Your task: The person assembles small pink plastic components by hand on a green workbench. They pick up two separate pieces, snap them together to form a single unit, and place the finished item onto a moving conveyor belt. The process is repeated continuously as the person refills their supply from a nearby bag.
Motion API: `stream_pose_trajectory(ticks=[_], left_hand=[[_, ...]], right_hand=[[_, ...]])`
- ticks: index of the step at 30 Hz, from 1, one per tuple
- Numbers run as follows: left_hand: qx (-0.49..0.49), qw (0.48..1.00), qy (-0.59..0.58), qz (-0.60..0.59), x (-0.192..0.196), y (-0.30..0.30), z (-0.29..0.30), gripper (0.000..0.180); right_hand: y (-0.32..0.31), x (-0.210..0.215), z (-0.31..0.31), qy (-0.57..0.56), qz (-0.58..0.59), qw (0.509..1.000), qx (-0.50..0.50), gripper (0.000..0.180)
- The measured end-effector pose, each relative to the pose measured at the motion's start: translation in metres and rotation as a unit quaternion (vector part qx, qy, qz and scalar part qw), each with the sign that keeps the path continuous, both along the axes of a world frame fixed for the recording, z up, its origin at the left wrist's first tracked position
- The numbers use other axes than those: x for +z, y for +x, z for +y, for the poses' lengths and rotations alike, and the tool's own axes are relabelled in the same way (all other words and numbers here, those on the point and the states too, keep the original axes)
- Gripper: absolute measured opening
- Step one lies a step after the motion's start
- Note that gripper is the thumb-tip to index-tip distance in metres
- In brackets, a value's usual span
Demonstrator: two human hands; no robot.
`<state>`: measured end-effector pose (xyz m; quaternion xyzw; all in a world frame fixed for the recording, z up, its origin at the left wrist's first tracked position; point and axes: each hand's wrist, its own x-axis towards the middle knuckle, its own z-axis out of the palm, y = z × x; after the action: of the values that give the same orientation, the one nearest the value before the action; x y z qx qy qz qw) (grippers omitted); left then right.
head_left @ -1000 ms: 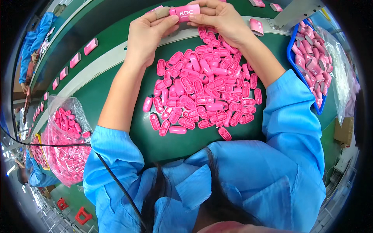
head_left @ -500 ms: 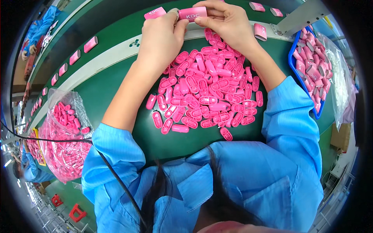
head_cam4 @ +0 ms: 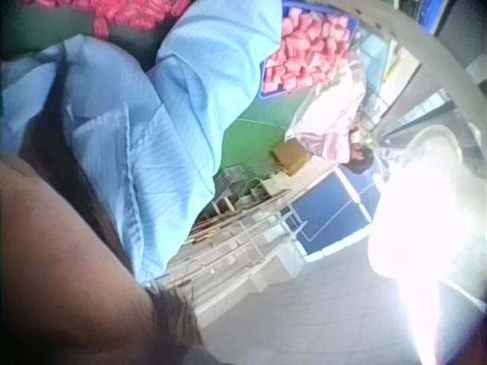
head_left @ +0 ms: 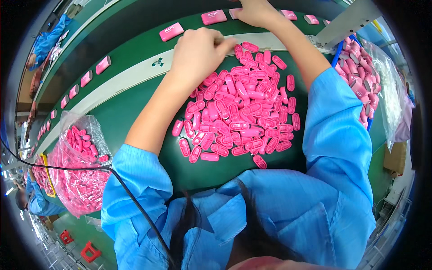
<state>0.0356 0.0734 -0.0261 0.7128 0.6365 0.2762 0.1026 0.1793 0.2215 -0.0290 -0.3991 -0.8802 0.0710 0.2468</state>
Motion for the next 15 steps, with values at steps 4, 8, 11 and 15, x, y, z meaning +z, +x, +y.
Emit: stream_pose_trajectory(ticks=[4, 8, 11, 15], left_hand=[[-0.041, 0.996, -0.027, 0.069, 0.005, 0.019, 0.009, 0.031], [-0.067, 0.995, -0.005, 0.068, -0.002, 0.016, 0.012, 0.033], [-0.033, 0.998, 0.057, 0.004, -0.005, 0.002, 0.006, 0.039], [-0.021, 0.954, -0.092, -0.283, 0.002, -0.013, -0.005, 0.028]], right_hand=[[0.012, -0.01, 0.004, 0.054, -0.193, 0.977, 0.077, 0.043], [0.016, -0.011, -0.016, 0.173, -0.072, 0.977, 0.102, 0.032], [0.022, -0.001, -0.031, 0.094, -0.041, 0.992, 0.074, 0.023], [0.038, -0.013, -0.029, 0.121, -0.015, 0.991, 0.063, 0.018]])
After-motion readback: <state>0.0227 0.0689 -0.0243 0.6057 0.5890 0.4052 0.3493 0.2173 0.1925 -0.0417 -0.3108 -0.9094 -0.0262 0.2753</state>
